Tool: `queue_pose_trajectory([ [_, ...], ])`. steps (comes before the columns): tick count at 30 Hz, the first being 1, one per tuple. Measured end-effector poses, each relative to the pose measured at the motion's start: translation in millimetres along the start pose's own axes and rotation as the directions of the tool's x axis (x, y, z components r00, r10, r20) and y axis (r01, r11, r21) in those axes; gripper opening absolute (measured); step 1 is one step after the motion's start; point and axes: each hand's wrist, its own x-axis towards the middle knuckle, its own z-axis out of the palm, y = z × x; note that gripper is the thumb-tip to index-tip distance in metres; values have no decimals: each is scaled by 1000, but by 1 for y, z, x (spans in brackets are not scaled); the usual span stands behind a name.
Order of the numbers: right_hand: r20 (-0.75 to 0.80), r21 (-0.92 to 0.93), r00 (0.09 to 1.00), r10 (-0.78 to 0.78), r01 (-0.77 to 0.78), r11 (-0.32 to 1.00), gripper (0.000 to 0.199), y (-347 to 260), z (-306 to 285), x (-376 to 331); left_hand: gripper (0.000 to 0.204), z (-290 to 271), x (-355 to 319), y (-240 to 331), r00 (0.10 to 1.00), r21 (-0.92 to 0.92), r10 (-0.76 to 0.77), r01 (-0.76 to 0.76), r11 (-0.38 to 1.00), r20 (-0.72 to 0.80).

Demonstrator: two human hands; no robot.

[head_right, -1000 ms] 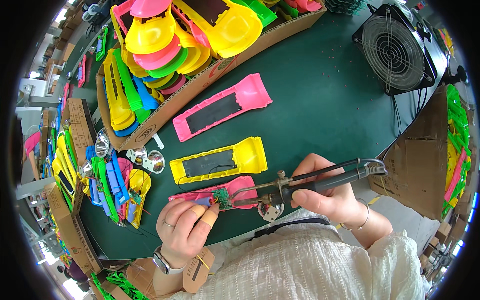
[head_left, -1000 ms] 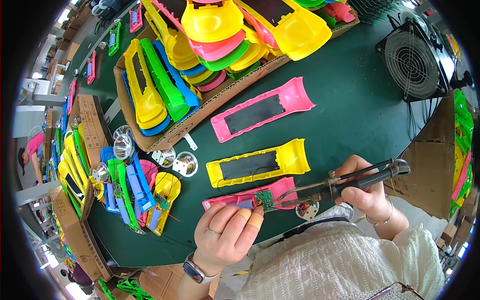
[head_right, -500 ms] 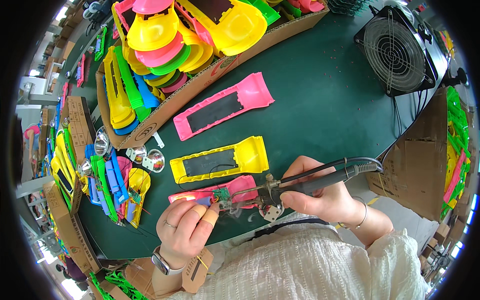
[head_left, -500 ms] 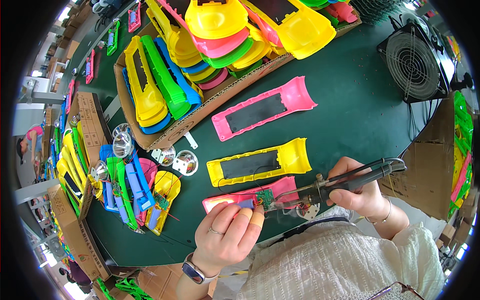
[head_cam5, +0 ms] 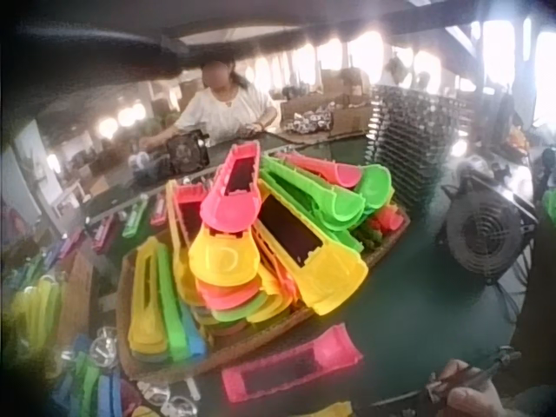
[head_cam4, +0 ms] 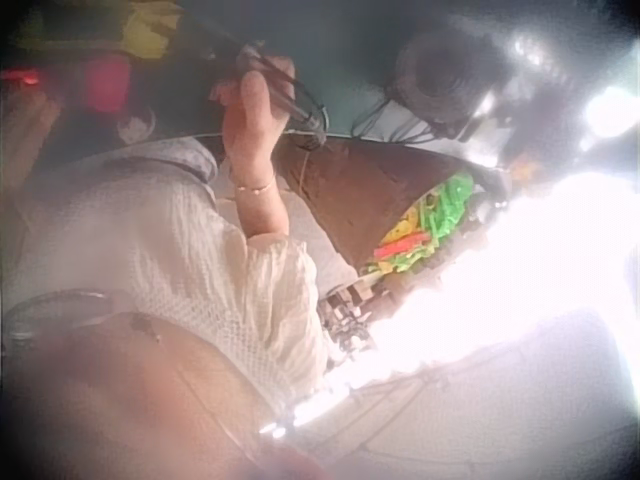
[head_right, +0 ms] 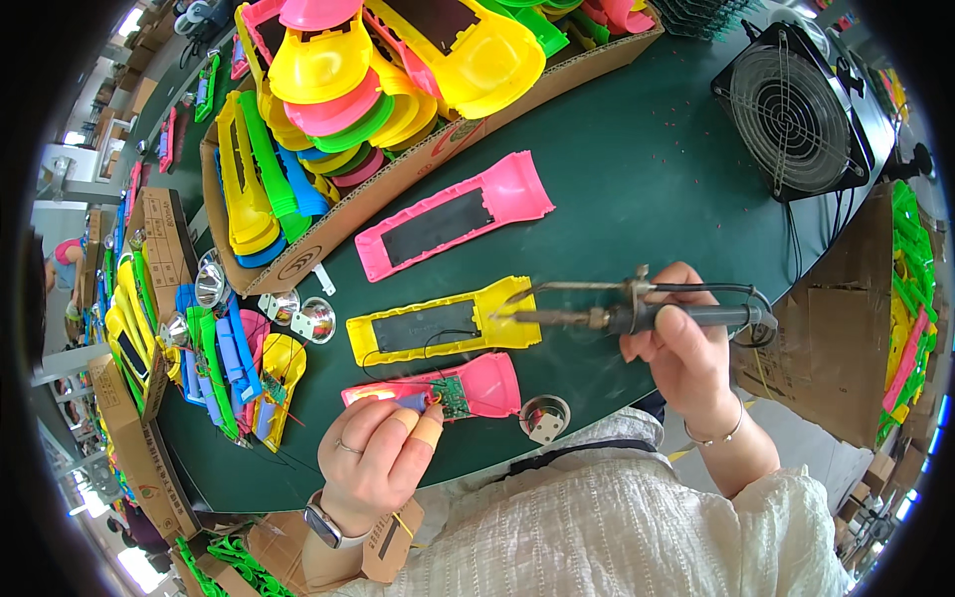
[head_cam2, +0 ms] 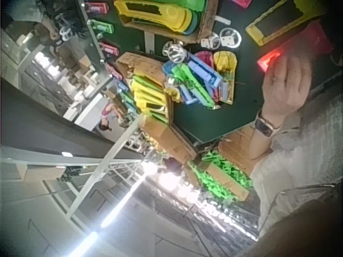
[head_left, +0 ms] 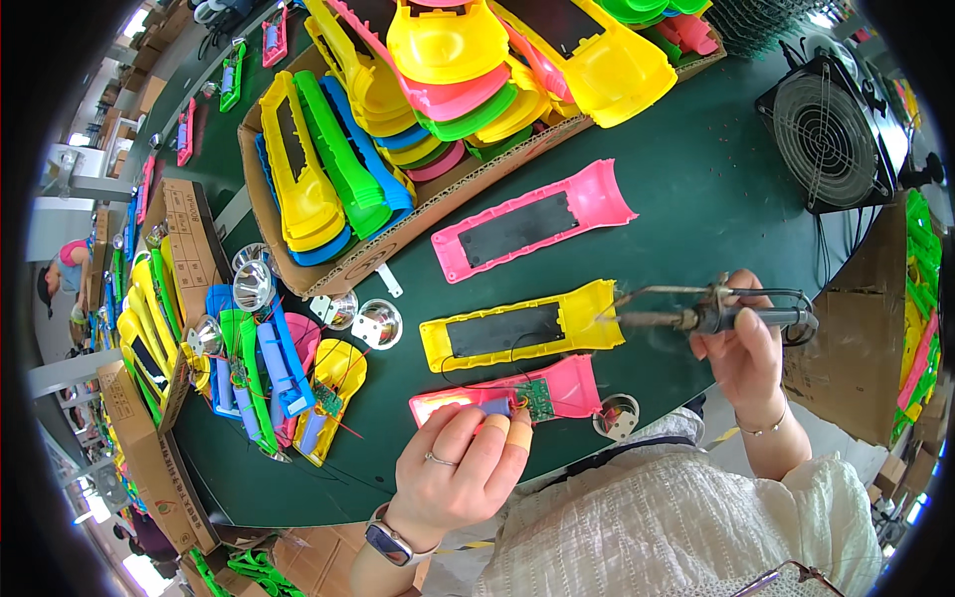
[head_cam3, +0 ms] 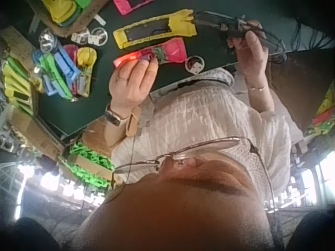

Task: The person solders wires and circuit boards into plastic flashlight casings using a soldering iron, fits internal components into place, and places the assembled flashlights onto the conveyor line.

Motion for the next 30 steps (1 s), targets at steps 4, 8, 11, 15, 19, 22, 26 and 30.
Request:
queue_pose_trajectory([
  [4, 34, 73, 998, -53, 51, 996, 27, 4, -6, -1, 17, -9, 10, -12, 1000, -74, 18, -18, 997, 5],
  [8, -31, 139, 995, -94, 98, 985, 23, 8, -8, -2, 24, -10, 43, -41, 968, -200, -227, 244, 949, 108],
  [11, -3, 230, 996, -92, 90, 969, 17, 10, -9, -1, 29, -5, 61, -56, 970, -139, -150, 178, 974, 191],
  [15, -15, 307, 994, -107, 107, 946, 15, 13, -11, 0, 27, 0, 61, -64, 910, -280, -25, 154, 948, 414],
  [19, 20, 344, 992, -125, 111, 932, 14, 17, -13, 5, 32, -9, 43, -63, 960, -339, -45, 141, 930, 275],
  [22, -13, 360, 995, -104, 102, 927, 20, 20, -18, 4, 55, -29, 26, -48, 975, -214, -39, 86, 973, 218],
  [26, 48, 329, 986, -163, 138, 934, 28, 32, -45, 2, 58, -18, -12, -21, 954, -37, -39, 52, 998, 296],
  [30, -48, 307, 986, -158, 165, 937, 29, 37, -42, 2, 52, -17, -25, -16, 950, -145, -248, 277, 950, 189],
])
